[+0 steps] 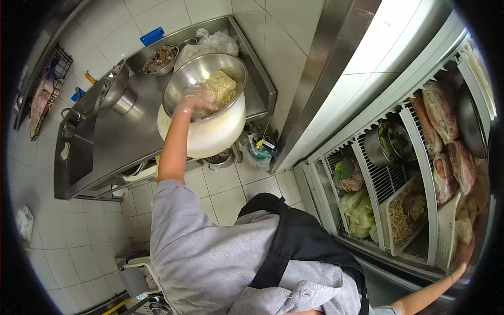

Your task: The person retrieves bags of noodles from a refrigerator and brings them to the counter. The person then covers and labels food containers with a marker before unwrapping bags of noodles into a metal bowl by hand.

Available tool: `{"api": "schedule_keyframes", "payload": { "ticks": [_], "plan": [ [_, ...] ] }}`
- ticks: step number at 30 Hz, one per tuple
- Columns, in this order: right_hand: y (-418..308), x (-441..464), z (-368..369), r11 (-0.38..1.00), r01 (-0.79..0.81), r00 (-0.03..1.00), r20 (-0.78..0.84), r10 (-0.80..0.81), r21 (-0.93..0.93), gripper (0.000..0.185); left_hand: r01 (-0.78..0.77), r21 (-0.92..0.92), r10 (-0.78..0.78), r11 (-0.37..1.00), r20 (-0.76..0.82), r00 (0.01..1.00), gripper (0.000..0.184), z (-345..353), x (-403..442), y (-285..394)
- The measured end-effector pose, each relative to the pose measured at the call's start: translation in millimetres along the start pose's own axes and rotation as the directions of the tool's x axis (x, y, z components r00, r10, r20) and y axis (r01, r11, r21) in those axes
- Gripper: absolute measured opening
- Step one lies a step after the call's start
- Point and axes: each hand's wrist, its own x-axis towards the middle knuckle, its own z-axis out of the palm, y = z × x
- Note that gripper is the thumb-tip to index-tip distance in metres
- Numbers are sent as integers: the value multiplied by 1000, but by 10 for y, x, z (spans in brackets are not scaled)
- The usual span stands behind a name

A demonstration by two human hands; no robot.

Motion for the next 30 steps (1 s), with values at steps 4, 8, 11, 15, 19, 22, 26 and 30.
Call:
{"api": "schedule_keyframes", "payload": {
  "ticks": [4,8,11,15,19,22,26,30],
  "plan": [
    [269,107,13,998,28,1000,-16,-27,59,49,9,135,-11,991,11,1000,99,103,103,10],
    [361,25,33,996,-41,999,-16,42,85,62,-164,-136,116,977,-305,945,88,358,374,-676],
    [465,3,54,996,-23,995,-91,30,84,65,-216,-922,5,322,-227,974,88,187,-9,-656],
    [458,-108,-17,961,-23,999,45,11,276,68,-289,-919,-191,267,-345,919,91,-335,-704,-89],
    [45,-254,-26,896,-7,990,129,-56,445,71,-564,-825,58,-21,-565,823,92,-371,-1080,382],
    [-129,-162,-55,961,-35,973,227,-29,273,71,-590,-767,295,-252,-641,709,103,-312,-1250,1026],
    [-882,-523,94,784,141,937,-174,-302,-605,68,-471,-796,547,-380,-604,579,109,-10,-1210,1936],
    [-3385,-1412,813,711,703,710,54,-702,-4,84,-370,-893,931,-255,-330,154,125,61,-1489,2946]
  ]
}}
